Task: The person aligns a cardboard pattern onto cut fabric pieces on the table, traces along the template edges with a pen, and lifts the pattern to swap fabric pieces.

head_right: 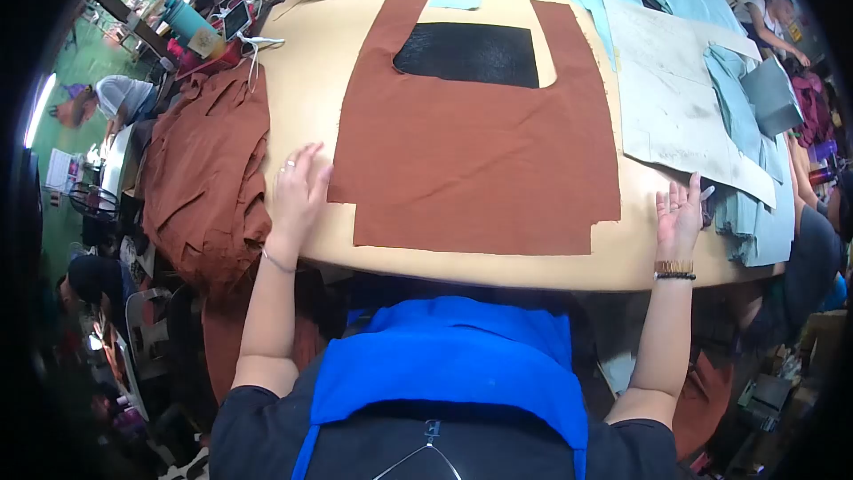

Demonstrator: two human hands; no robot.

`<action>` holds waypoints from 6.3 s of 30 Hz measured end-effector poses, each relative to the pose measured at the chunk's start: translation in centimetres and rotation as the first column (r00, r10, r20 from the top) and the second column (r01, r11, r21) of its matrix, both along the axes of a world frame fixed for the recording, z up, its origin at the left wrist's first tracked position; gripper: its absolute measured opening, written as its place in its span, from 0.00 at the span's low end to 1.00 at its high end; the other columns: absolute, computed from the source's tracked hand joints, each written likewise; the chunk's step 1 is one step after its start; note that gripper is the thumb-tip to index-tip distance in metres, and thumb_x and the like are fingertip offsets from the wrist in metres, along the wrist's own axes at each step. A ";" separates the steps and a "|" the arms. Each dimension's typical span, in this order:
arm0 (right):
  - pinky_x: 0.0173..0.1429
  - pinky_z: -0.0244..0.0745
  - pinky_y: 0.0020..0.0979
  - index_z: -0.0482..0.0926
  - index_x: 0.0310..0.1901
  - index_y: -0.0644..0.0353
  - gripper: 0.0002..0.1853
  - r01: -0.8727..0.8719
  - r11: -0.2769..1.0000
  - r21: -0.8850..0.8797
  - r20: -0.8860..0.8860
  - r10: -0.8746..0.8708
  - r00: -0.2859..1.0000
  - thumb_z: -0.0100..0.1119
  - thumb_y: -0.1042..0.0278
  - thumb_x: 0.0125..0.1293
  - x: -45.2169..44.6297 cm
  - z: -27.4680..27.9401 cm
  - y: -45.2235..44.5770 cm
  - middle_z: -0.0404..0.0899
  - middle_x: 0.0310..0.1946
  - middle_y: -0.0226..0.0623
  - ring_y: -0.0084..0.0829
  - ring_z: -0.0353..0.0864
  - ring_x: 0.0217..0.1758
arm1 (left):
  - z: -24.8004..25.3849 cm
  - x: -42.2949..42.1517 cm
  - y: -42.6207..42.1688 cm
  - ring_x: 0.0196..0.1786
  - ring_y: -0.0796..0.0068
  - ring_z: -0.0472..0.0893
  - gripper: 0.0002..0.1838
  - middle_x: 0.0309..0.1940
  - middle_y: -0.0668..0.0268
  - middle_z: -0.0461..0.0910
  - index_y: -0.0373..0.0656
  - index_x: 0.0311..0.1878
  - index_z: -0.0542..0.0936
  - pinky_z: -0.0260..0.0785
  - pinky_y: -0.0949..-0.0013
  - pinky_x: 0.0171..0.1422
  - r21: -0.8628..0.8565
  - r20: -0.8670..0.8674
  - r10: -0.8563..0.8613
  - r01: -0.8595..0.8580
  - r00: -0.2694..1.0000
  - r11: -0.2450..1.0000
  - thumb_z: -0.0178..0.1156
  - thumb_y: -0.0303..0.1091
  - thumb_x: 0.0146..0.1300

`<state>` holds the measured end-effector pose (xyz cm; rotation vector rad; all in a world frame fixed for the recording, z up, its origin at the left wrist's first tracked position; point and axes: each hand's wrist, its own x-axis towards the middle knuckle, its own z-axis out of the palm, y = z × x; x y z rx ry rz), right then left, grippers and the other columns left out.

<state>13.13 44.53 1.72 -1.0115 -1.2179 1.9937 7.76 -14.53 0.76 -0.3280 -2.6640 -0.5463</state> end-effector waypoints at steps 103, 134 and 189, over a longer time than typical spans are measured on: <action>0.38 0.75 0.21 0.77 0.55 0.67 0.21 -0.714 0.443 0.543 0.512 0.499 0.699 0.69 0.70 0.62 -3.8 -1.3 -4.8 0.83 0.33 0.31 0.20 0.80 0.35 | -0.7 -6.3 0.3 0.32 0.87 0.71 0.30 0.29 0.78 0.70 0.34 0.64 0.75 0.67 0.81 0.36 0.427 0.553 -0.135 -0.141 0.822 0.893 0.71 0.32 0.59; 0.40 0.76 0.19 0.82 0.51 0.63 0.13 -0.630 0.583 0.512 0.026 0.723 0.690 0.61 0.69 0.69 -14.2 0.1 -17.6 0.84 0.38 0.31 0.15 0.79 0.34 | 3.4 -14.8 18.0 0.63 0.58 0.73 0.32 0.58 0.61 0.75 0.48 0.62 0.78 0.62 0.54 0.71 -0.122 0.442 -0.329 0.419 0.835 0.900 0.72 0.46 0.54; 0.33 0.75 0.24 0.84 0.33 0.61 0.07 -0.592 0.228 0.773 0.160 0.833 0.530 0.63 0.66 0.59 -26.3 -3.6 -33.0 0.85 0.26 0.33 0.20 0.79 0.26 | 2.6 -11.1 13.7 0.78 0.47 0.54 0.49 0.74 0.47 0.55 0.43 0.70 0.64 0.54 0.33 0.72 -0.222 0.460 -0.023 0.140 0.887 0.965 0.68 0.64 0.52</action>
